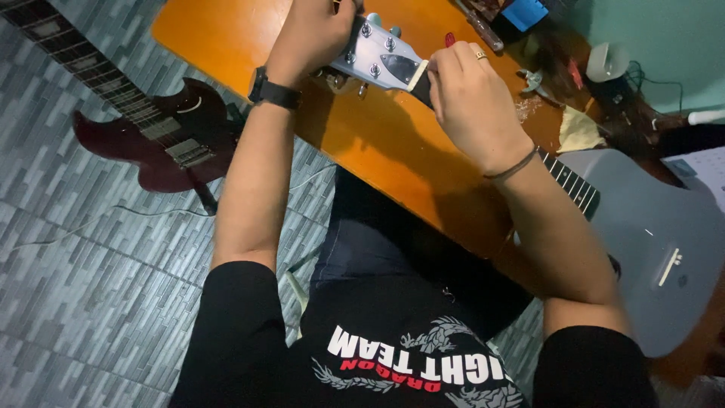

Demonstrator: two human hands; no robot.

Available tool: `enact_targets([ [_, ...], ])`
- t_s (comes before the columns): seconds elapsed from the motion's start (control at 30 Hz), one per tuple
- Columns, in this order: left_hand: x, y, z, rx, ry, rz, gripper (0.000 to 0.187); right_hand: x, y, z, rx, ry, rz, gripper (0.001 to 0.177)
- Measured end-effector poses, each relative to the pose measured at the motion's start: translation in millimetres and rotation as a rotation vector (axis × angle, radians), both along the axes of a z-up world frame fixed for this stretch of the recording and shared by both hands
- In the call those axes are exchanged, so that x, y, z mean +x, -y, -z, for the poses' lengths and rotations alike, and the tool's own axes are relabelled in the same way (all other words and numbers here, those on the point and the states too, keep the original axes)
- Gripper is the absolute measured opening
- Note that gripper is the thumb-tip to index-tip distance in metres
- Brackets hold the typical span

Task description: The person is changing the strings on a grey electric guitar. They use a red string winder to remove the old strings from the tuning pegs and then thread new strings through the bridge and onto the headstock, winding them onto the tuning pegs.

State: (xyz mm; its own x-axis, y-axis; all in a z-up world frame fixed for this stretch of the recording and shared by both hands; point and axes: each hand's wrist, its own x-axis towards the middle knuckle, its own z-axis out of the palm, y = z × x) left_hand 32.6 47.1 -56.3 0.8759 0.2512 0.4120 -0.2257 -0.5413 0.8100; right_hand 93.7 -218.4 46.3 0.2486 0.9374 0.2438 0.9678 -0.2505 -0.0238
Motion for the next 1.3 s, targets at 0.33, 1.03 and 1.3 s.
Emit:
enact_targets([
  [0.33, -3, 7, 4, -0.026, 0.063, -0.122, 0.022, 20, -30, -6, 0.287, -0.237, -0.111, 0.014],
  [1.03, -48, 58, -48, 0.438, -0.002, -0.652, 0.011, 47, -98, 27, -0.004, -0.448, -0.036, 0.011],
  [1.3, -34, 52, -41, 0.005, -0.198, -0.501, 0.012, 53, -88, 30, 0.065, -0.913, 0.156, 0.011],
])
